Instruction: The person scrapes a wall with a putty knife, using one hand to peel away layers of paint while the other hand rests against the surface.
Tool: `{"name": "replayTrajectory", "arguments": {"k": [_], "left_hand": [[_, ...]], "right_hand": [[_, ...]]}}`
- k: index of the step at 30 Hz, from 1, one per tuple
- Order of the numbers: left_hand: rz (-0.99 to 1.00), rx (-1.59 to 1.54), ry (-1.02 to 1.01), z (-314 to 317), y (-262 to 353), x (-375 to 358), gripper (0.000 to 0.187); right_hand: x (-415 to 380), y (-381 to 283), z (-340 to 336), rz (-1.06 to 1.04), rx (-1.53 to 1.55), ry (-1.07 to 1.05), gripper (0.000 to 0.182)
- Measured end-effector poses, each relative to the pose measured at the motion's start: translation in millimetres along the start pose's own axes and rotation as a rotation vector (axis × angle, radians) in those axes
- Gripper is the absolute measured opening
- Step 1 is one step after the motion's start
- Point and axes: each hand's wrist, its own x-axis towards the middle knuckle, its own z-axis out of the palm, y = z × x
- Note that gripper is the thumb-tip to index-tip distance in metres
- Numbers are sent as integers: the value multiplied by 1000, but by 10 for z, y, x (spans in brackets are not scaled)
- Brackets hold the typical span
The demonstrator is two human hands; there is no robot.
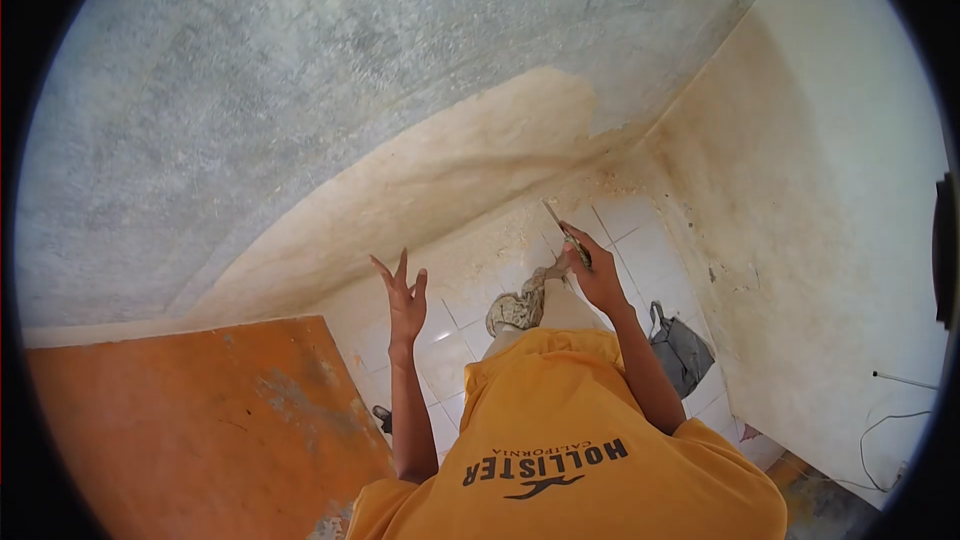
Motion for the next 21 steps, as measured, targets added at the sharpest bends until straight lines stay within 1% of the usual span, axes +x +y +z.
{"name": "replayTrajectory", "arguments": {"k": [2, 5, 9, 12, 14, 15, 16, 18, 19, 21], "left_hand": [[23, 8, 57, 16, 223, 219, 57], [32, -4, 171, 109, 435, 444, 62], [20, -86, 229, 205, 510, 681, 65], [64, -93, 262, 153, 564, 842, 67], [89, -99, 294, 39, 612, 912, 67], [104, -101, 318, -23, 629, 950, 68], [119, -105, 342, -85, 641, 992, 69], [153, -118, 384, -163, 680, 1083, 70], [166, -122, 400, -199, 701, 1112, 71], [204, -119, 425, -260, 741, 1164, 72]], "right_hand": [[174, 15, -76, 197, 100, -64, 41], [501, 120, -15, 246, 359, -79, 42], [958, -133, 103, 146, 461, -161, 48], [1501, -177, 77, -105, 332, -76, 46], [1874, -289, 32, 18, 430, 106, 44], [1966, -353, 32, 78, 477, 201, 43], [1992, -422, 96, 96, 492, 248, 42], [2057, -611, 319, 122, 518, 347, 39], [2061, -662, 501, 114, 510, 379, 41], [1997, -799, 953, 157, 594, 438, 42]]}}
